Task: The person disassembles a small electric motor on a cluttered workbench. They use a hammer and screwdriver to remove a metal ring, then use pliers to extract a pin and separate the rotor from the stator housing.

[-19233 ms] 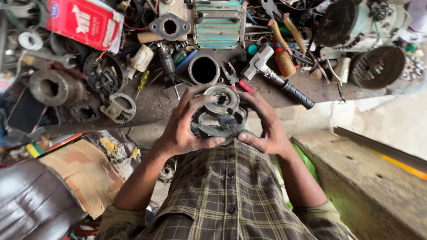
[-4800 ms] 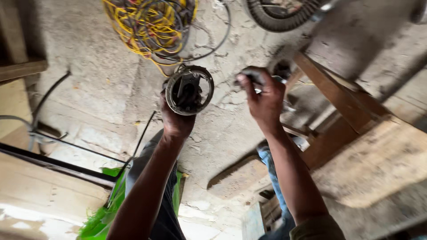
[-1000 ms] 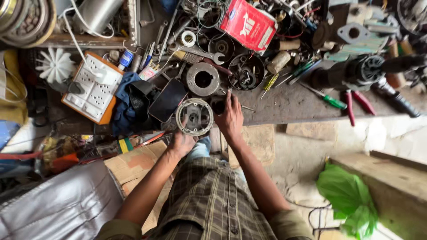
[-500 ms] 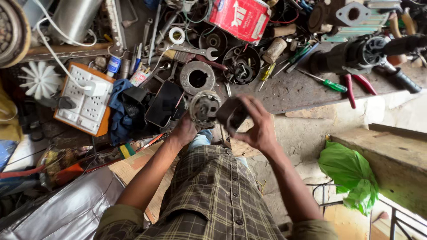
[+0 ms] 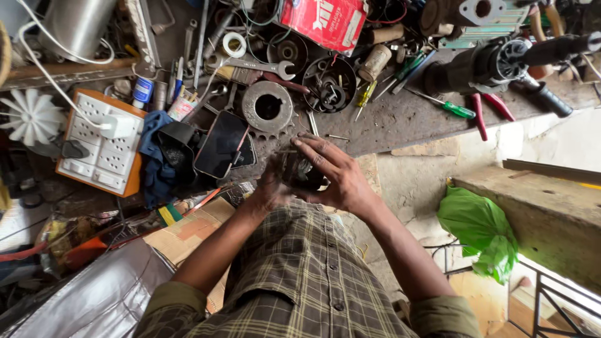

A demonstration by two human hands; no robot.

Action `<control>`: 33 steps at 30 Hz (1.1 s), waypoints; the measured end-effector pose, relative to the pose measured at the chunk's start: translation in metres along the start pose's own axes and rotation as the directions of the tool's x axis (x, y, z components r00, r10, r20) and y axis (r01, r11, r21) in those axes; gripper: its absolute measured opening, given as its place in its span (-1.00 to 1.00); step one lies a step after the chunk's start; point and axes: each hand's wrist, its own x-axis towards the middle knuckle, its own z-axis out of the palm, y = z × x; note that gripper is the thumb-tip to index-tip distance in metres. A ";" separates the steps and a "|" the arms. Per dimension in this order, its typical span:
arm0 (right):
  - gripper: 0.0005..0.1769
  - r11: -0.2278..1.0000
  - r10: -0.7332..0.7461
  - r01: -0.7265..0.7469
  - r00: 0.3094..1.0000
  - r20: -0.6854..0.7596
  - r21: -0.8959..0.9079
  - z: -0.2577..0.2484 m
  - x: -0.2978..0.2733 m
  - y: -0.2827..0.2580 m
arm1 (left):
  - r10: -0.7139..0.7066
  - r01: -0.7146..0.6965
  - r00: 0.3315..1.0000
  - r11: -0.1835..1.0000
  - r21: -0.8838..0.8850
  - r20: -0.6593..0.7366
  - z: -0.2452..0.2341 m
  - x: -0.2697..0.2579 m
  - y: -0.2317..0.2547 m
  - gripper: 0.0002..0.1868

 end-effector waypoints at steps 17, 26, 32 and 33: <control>0.20 0.996 0.080 -0.090 0.968 -0.240 -0.029 0.005 -0.048 -0.037 | 0.013 -0.054 0.985 0.970 0.237 0.173 0.025 -0.001 0.022 0.20; 0.16 0.986 0.055 -0.089 0.972 -0.229 -0.141 -0.002 -0.054 -0.041 | -0.132 0.066 0.980 0.920 0.386 0.147 0.029 -0.004 0.034 0.20; 0.14 0.977 0.153 -0.174 0.975 -0.163 -0.127 -0.008 -0.037 -0.042 | -0.093 0.076 0.995 0.936 0.343 0.035 0.024 -0.002 0.022 0.16; 0.15 0.978 0.153 -0.174 0.974 -0.169 -0.119 -0.008 -0.035 -0.041 | -0.095 0.085 0.995 0.944 0.318 0.014 0.024 -0.001 0.020 0.15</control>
